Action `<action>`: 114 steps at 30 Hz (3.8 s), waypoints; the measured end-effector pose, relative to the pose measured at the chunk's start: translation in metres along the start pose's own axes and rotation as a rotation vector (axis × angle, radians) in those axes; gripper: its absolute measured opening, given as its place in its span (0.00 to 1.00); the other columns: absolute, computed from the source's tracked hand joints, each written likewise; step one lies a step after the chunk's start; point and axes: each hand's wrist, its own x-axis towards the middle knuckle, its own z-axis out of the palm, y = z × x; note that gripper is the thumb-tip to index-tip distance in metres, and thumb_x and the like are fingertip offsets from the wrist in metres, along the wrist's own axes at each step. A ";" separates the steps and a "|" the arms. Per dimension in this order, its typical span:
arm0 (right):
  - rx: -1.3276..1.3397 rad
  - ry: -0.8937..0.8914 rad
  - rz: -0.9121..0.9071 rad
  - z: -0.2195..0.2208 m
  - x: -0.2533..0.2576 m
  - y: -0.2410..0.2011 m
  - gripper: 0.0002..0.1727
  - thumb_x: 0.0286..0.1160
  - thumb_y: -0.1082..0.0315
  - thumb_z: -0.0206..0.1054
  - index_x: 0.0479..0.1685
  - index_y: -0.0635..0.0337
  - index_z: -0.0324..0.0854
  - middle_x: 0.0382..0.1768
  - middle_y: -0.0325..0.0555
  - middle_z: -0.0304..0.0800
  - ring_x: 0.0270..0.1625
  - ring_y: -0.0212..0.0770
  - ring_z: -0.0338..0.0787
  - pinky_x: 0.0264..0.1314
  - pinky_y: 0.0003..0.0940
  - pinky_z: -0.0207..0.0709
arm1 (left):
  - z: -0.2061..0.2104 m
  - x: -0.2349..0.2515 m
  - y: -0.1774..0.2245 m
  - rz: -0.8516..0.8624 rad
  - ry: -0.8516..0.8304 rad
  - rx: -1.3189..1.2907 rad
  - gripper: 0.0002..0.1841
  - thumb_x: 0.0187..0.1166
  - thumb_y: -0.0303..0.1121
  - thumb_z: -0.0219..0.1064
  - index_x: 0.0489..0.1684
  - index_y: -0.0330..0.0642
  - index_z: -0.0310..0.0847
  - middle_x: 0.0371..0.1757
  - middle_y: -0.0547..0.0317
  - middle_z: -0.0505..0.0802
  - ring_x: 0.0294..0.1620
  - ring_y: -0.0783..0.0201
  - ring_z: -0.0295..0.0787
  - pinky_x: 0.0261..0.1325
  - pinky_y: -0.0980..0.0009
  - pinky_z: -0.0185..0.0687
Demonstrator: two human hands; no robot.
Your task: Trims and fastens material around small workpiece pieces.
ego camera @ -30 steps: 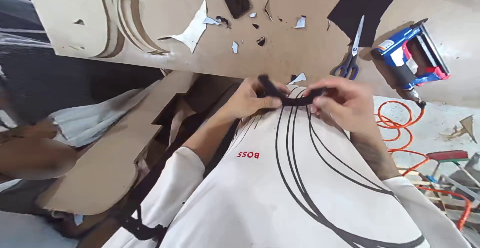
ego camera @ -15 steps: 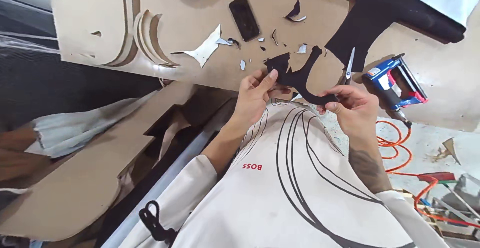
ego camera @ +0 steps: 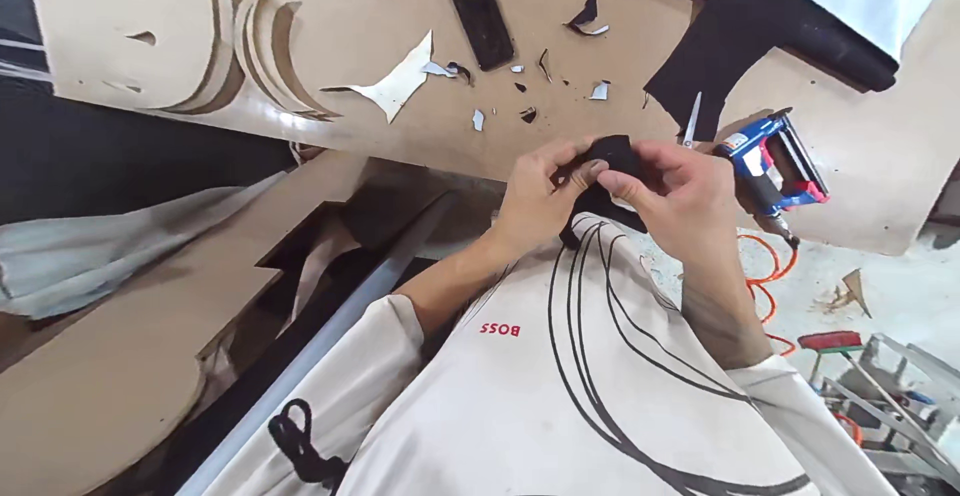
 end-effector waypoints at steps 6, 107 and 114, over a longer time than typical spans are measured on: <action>0.222 -0.056 0.080 0.009 -0.007 0.019 0.12 0.67 0.66 0.82 0.47 0.60 0.91 0.36 0.40 0.96 0.33 0.33 0.94 0.36 0.30 0.92 | -0.004 -0.010 -0.002 -0.056 -0.105 0.110 0.19 0.89 0.29 0.60 0.76 0.42 0.81 0.63 0.55 0.89 0.59 0.67 0.89 0.62 0.69 0.89; 0.385 -0.232 0.110 -0.024 -0.102 0.056 0.26 0.80 0.43 0.69 0.42 0.61 0.79 0.37 0.39 0.82 0.35 0.30 0.81 0.35 0.27 0.78 | 0.022 0.029 0.016 0.095 0.321 0.434 0.15 0.82 0.43 0.71 0.47 0.40 0.80 0.38 0.63 0.94 0.32 0.76 0.90 0.36 0.78 0.89; 0.352 -0.202 0.126 -0.024 -0.095 0.058 0.24 0.81 0.46 0.69 0.48 0.64 0.80 0.33 0.37 0.82 0.31 0.28 0.80 0.31 0.24 0.76 | 0.023 0.029 0.021 0.079 0.292 0.453 0.14 0.82 0.44 0.71 0.47 0.42 0.80 0.36 0.64 0.94 0.26 0.76 0.88 0.27 0.77 0.86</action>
